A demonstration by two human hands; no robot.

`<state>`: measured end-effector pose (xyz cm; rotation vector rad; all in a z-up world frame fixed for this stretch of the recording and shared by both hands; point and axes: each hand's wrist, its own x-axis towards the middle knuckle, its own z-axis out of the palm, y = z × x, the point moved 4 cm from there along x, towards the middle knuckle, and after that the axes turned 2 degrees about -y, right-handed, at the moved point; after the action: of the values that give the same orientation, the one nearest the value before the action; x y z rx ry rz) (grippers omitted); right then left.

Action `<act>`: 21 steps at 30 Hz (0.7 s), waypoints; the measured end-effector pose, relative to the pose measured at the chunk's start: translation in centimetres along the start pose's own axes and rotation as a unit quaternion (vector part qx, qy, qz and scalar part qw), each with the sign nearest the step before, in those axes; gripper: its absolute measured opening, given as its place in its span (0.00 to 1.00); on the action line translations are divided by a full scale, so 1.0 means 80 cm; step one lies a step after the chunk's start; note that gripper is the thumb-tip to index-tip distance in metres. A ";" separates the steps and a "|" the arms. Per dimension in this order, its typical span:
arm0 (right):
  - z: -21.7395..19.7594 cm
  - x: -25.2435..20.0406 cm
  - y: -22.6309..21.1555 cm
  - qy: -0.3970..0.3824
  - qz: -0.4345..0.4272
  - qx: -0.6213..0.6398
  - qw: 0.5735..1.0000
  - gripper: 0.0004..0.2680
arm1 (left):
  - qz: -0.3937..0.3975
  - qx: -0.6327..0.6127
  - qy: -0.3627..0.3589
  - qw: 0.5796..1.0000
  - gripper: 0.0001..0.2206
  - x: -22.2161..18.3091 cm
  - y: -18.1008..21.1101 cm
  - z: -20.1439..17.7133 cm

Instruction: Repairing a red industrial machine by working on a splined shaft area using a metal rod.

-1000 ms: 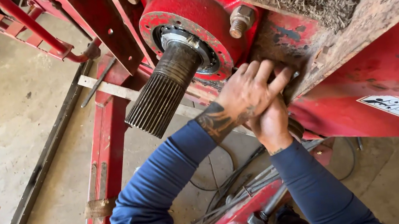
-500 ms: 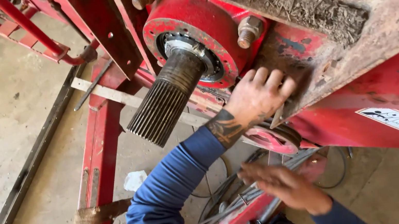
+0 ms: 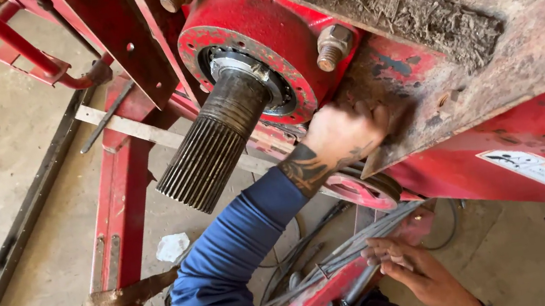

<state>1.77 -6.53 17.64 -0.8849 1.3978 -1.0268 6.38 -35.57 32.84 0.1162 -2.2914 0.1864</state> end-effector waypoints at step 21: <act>0.026 -0.031 -0.155 0.159 -0.125 -0.140 0.969 0.20 | 0.017 -0.021 0.036 0.999 0.09 0.003 -0.001 -0.038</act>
<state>3.52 -8.57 30.15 -1.1634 1.7630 -1.2203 8.48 -35.11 35.05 0.0480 -2.2254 0.1571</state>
